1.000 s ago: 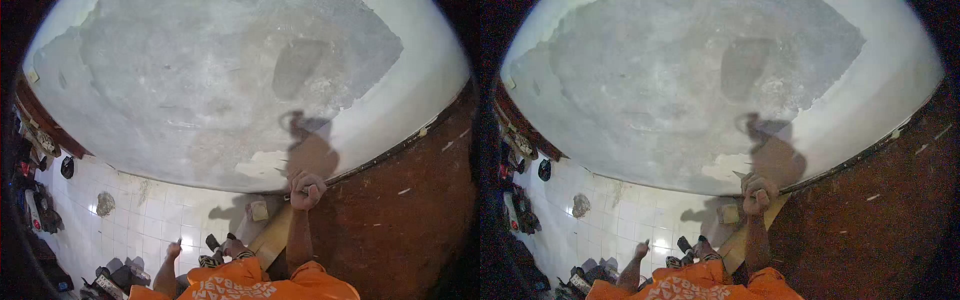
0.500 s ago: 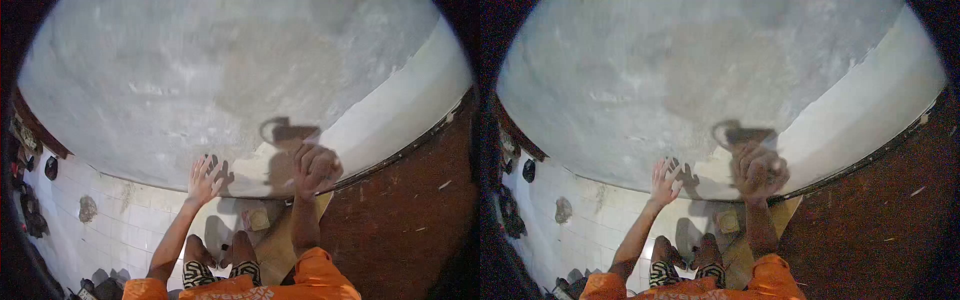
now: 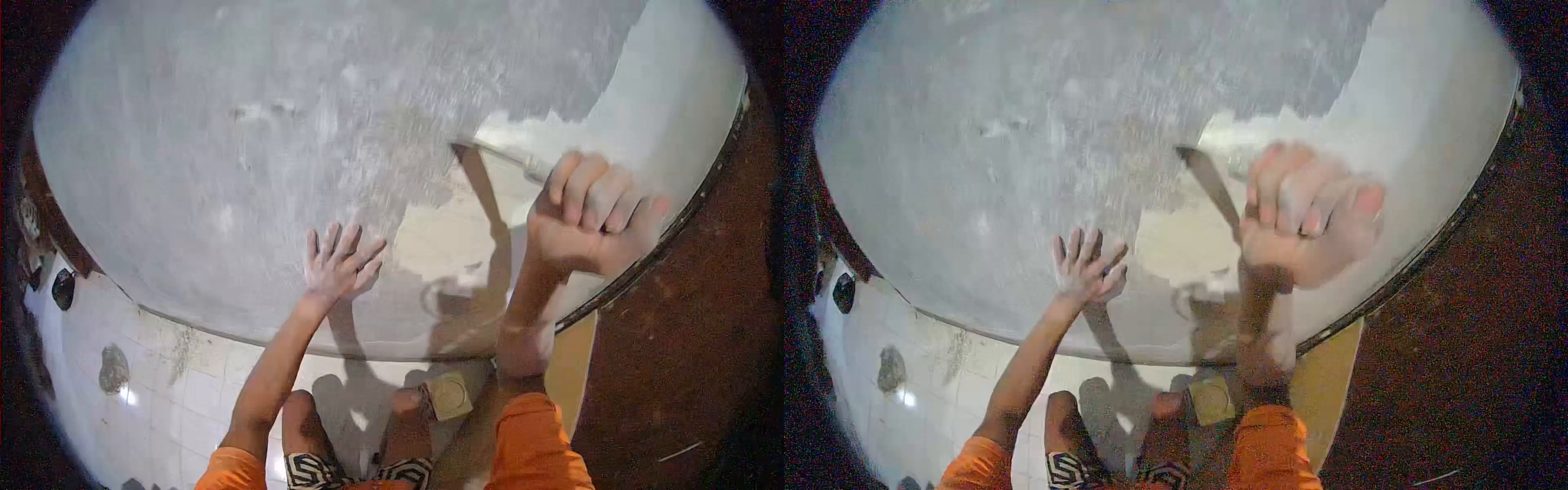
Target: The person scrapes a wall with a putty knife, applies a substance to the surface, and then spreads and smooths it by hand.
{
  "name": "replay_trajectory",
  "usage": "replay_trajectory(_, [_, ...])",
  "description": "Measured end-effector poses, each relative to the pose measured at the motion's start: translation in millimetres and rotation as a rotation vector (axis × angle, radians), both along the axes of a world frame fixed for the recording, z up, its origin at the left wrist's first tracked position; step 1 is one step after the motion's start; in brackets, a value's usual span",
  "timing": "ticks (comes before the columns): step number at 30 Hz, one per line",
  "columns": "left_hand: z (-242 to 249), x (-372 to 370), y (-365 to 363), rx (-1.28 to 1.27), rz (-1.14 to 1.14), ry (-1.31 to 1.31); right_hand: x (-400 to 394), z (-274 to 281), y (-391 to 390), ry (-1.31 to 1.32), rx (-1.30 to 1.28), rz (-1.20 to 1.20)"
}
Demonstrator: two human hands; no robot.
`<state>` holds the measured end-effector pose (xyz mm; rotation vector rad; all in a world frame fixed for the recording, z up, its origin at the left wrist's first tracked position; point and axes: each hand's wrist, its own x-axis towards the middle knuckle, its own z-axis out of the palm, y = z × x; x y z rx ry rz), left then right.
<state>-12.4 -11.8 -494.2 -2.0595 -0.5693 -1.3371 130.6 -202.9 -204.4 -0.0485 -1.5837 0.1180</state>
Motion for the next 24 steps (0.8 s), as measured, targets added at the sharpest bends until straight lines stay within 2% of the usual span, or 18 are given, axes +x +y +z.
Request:
replay_trajectory(3, [1.7,-2.3,-4.8,-0.046,-0.038,-0.019,-39.3,-14.7,3.2,0.368,0.058,-0.421])
replay_trajectory(5, [5.2,-4.5,-4.9,-0.09,-0.083,-0.023,-41.7,-12.4,7.2,0.306,0.133,-0.446])
replay_trajectory(9, [3.6,-4.7,-3.8,-0.127,-0.114,-0.01,-29.4,3.2,18.1,0.275,0.145,-0.341])
replay_trajectory(11, [-1.4,-9.2,-3.8,-0.102,-0.108,-0.01,-37.3,14.0,10.0,0.416,0.039,-0.345])
replay_trajectory(14, [-3.9,-12.1,-6.0,-0.089,-0.099,-0.019,-33.6,35.5,4.3,0.415,0.001,-0.253])
replay_trajectory(18, [-3.2,-13.6,-7.0,-0.088,-0.109,-0.022,-38.6,29.9,15.9,0.348,-0.016,-0.364])
replay_trajectory(24, [-8.5,-8.7,-0.6,-0.104,-0.121,-0.066,-43.1,50.4,8.5,0.326,0.055,-0.252])
